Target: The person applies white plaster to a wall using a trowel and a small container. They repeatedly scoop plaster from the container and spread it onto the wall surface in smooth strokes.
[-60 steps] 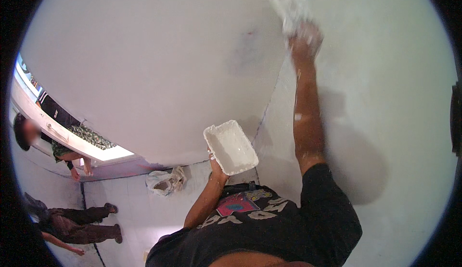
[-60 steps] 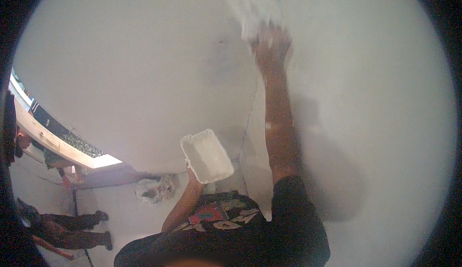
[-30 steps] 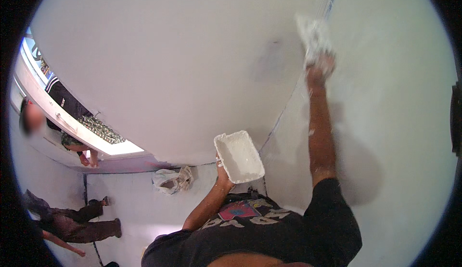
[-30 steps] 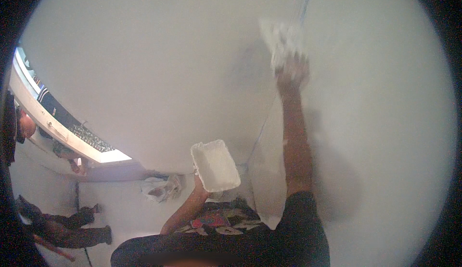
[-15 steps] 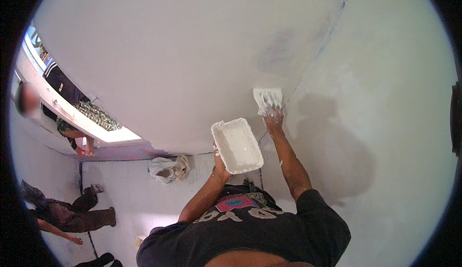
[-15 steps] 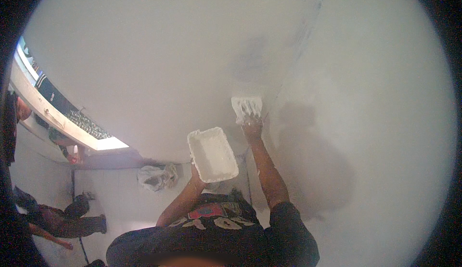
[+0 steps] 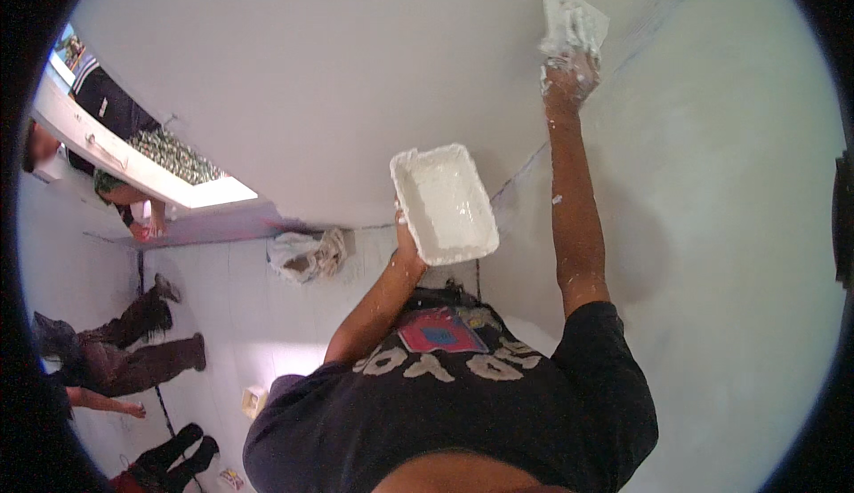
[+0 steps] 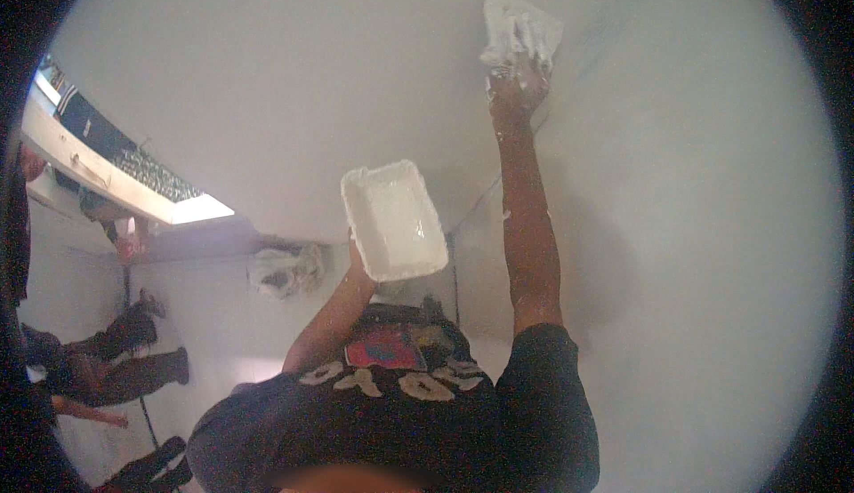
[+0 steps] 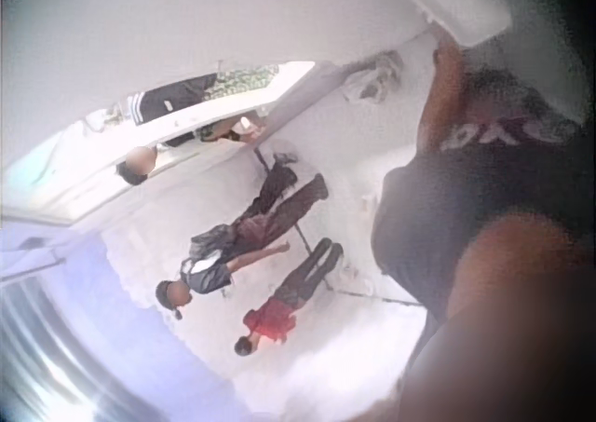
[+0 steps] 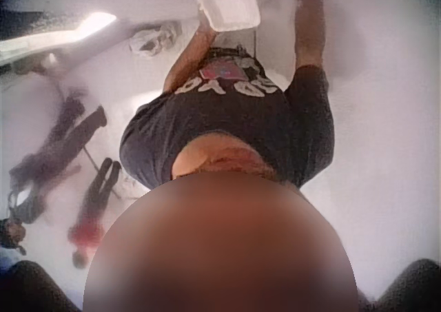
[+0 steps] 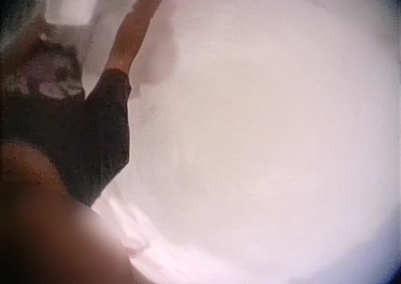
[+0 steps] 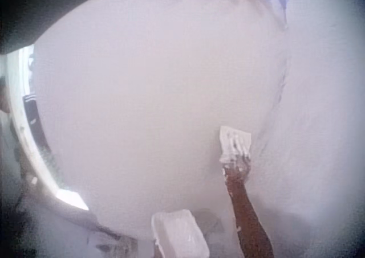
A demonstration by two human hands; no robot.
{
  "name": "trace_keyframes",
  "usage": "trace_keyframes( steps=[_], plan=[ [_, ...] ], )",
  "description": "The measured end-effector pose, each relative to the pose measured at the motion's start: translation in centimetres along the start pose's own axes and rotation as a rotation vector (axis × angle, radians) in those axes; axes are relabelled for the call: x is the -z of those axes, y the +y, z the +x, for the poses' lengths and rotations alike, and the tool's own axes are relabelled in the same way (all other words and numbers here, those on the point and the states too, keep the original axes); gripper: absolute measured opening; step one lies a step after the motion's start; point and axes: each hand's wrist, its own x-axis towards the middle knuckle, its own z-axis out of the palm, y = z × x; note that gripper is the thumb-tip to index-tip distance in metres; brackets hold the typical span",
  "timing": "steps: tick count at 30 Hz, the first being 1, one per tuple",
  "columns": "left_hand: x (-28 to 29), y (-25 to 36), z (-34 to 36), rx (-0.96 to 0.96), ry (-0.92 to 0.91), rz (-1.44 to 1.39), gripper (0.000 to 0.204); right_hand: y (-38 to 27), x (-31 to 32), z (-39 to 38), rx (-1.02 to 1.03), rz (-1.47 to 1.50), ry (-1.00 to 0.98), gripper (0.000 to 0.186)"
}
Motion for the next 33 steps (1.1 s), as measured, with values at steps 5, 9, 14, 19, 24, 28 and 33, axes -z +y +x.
trace_keyframes(
  steps=[5, 9, 14, 19, 24, 28, 33],
  plan=[
    [0.4, -0.2, 1.9, 0.087, -0.178, -0.073, 0.064, -4.3, 1.9, -5.3, -0.354, 0.249, -0.289, 0.033],
    [-0.1, 0.1, 1.4, 0.105, -0.196, -0.058, 0.060, -9.0, 11.9, -0.5, -1.148, 1.100, -0.535, 0.034],
    [0.7, 0.3, 1.7, 0.105, -0.133, 0.025, 0.058, -11.3, 15.5, -5.9, -0.561, 0.894, -0.578, 0.024],
    [0.1, 0.7, 1.7, 0.134, -0.208, 0.011, 0.058, -15.2, 15.7, -9.2, -0.124, 0.437, -0.486, 0.023],
    [0.0, 1.0, 1.9, 0.077, -0.182, 0.069, 0.060, -18.3, 15.9, -8.3, -0.208, 0.316, -0.843, 0.040],
    [0.9, 1.3, 2.1, 0.021, -0.116, 0.243, 0.061, -21.1, 17.0, -5.7, -0.314, 0.390, -1.035, 0.041],
    [1.1, 1.5, 1.7, 0.218, -0.200, -0.024, 0.061, -18.3, 14.5, -10.6, -0.086, 0.549, -0.819, 0.040]
  ],
)
